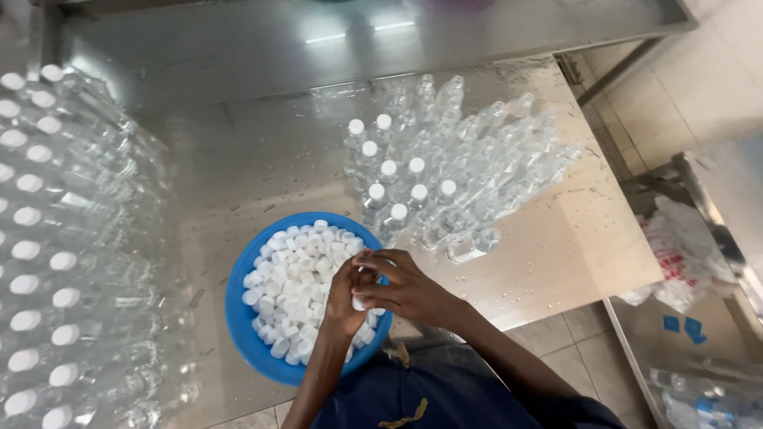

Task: The person stands at a stainless steel table and repeatedly picks up white bottle caps from a blue basin to screw onto clear plastic bottles arranged on the table. The person uses both hands to cap the bottles and occasionally moves the capped bottles to the side.

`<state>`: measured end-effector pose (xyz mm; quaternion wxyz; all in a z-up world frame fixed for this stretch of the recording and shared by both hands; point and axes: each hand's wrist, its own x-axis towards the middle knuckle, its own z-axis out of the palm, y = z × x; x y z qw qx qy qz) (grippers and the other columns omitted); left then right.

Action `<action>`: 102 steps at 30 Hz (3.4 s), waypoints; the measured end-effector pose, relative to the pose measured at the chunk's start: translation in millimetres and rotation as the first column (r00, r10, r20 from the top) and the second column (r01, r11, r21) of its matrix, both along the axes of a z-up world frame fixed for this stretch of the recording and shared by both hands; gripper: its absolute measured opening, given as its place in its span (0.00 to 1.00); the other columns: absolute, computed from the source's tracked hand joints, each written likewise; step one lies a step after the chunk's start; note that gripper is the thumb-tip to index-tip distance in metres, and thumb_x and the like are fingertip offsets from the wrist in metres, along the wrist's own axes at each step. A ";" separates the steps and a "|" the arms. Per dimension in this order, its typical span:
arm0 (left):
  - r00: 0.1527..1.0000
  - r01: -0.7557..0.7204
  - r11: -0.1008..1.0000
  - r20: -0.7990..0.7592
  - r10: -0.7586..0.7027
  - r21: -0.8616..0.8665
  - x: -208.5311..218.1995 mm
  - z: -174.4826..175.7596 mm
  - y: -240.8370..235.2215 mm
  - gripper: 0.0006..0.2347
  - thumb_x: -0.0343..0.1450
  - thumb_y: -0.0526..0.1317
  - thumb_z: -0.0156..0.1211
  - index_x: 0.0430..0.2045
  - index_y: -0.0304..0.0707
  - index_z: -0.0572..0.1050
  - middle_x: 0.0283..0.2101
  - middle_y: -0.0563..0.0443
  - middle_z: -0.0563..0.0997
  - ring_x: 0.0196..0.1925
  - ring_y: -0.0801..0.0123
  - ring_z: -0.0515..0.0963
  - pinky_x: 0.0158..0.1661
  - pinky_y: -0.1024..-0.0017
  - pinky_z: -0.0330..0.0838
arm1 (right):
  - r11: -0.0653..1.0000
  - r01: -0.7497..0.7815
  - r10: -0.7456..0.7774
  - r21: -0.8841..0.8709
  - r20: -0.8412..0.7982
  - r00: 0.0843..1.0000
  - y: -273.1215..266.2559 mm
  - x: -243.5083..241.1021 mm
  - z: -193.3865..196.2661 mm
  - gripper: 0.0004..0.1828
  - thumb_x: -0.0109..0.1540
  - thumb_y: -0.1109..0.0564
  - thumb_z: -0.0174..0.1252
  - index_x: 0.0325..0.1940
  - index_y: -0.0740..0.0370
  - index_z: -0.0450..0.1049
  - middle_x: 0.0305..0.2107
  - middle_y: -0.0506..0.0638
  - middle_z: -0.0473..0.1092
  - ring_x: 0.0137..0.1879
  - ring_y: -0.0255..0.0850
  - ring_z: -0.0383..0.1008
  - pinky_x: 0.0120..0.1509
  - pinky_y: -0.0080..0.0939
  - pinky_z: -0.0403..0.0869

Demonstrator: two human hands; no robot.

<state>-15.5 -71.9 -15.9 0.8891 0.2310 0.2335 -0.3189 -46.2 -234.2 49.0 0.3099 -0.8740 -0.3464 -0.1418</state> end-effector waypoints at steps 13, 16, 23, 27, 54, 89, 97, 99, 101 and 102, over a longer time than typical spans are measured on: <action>0.986 0.146 0.989 0.084 -0.146 0.009 -1.0 27.9 -10.3 0.28 0.80 0.65 0.46 0.65 0.47 0.69 0.54 0.40 0.83 0.47 0.63 0.82 0.42 0.70 0.74 | 0.989 -0.113 0.087 -0.095 -0.247 0.965 -23.6 0.7 34.8 0.18 0.69 0.47 0.66 0.63 0.48 0.78 0.51 0.48 0.77 0.69 0.49 0.71 0.78 0.66 0.59; 0.992 0.112 0.994 0.057 -0.111 -0.014 7.5 30.6 1.7 0.22 0.82 0.61 0.46 0.58 0.47 0.73 0.54 0.47 0.82 0.51 0.66 0.81 0.45 0.67 0.79 | 0.995 0.028 -0.056 -0.094 -0.311 0.949 -64.1 21.8 39.1 0.20 0.66 0.46 0.69 0.62 0.47 0.79 0.52 0.44 0.79 0.68 0.43 0.72 0.78 0.61 0.59; 0.867 -0.212 0.563 0.420 -0.269 0.799 -3.7 12.7 84.2 0.12 0.83 0.43 0.52 0.57 0.40 0.76 0.57 0.41 0.81 0.63 0.54 0.79 0.58 0.56 0.79 | 0.755 0.385 -0.482 -0.531 -0.052 0.874 -178.6 53.7 11.8 0.24 0.63 0.46 0.70 0.64 0.45 0.79 0.47 0.39 0.75 0.67 0.39 0.71 0.82 0.63 0.59; 0.858 -0.263 0.293 0.362 -0.364 0.919 -12.1 4.2 126.1 0.13 0.85 0.44 0.49 0.60 0.42 0.75 0.61 0.42 0.77 0.70 0.48 0.74 0.67 0.49 0.72 | 0.710 0.330 -0.487 -0.622 -0.096 0.868 -194.6 63.3 0.7 0.24 0.63 0.41 0.68 0.64 0.40 0.81 0.50 0.40 0.76 0.68 0.38 0.72 0.87 0.58 0.57; 0.404 -0.680 -0.264 0.049 -0.913 0.684 36.6 -66.0 120.2 0.21 0.80 0.56 0.58 0.64 0.47 0.74 0.60 0.38 0.77 0.62 0.40 0.74 0.49 0.47 0.79 | 0.802 0.254 -0.596 -0.540 -0.751 0.284 -165.7 110.3 67.4 0.24 0.67 0.39 0.59 0.65 0.40 0.84 0.69 0.50 0.76 0.74 0.54 0.74 0.74 0.56 0.66; 0.917 -0.181 0.778 0.389 -0.087 0.601 -63.6 53.0 51.8 0.25 0.77 0.33 0.61 0.72 0.36 0.65 0.49 0.37 0.75 0.48 0.58 0.80 0.38 0.67 0.73 | 0.947 0.106 0.035 0.303 -0.426 0.904 14.5 -1.4 9.2 0.19 0.73 0.49 0.63 0.66 0.58 0.78 0.51 0.60 0.69 0.56 0.57 0.78 0.56 0.55 0.82; 0.895 -0.227 0.802 0.443 -0.052 0.552 -52.3 59.5 -12.3 0.25 0.77 0.32 0.62 0.72 0.32 0.64 0.48 0.34 0.77 0.46 0.56 0.82 0.37 0.69 0.76 | 0.892 0.082 0.114 0.445 -0.397 0.911 -15.6 0.3 23.3 0.14 0.68 0.53 0.70 0.56 0.59 0.80 0.50 0.57 0.73 0.58 0.58 0.79 0.61 0.57 0.80; 0.924 -0.380 0.912 0.104 0.368 0.152 -51.8 51.4 -14.8 0.19 0.78 0.37 0.66 0.63 0.29 0.73 0.35 0.44 0.77 0.37 0.64 0.79 0.31 0.78 0.72 | 0.851 0.157 0.130 0.501 -0.490 0.862 -32.2 2.0 28.0 0.18 0.70 0.50 0.69 0.56 0.64 0.78 0.40 0.64 0.78 0.49 0.59 0.82 0.56 0.59 0.80; 0.887 -0.455 0.890 0.098 0.452 0.009 -52.6 33.1 23.6 0.16 0.80 0.35 0.61 0.63 0.32 0.74 0.39 0.45 0.78 0.40 0.65 0.79 0.31 0.78 0.71 | 0.844 0.198 0.104 0.498 -0.515 0.851 -65.6 -8.3 40.2 0.16 0.69 0.52 0.70 0.55 0.65 0.80 0.37 0.62 0.79 0.45 0.55 0.82 0.54 0.56 0.81; 0.840 -0.526 0.840 0.073 0.538 -0.133 -50.0 24.0 43.6 0.15 0.81 0.33 0.57 0.64 0.35 0.75 0.43 0.46 0.78 0.43 0.65 0.79 0.30 0.78 0.69 | 0.838 0.231 0.088 0.494 -0.542 0.836 -81.5 -11.7 46.3 0.15 0.68 0.54 0.71 0.54 0.66 0.82 0.34 0.60 0.79 0.41 0.51 0.83 0.52 0.53 0.81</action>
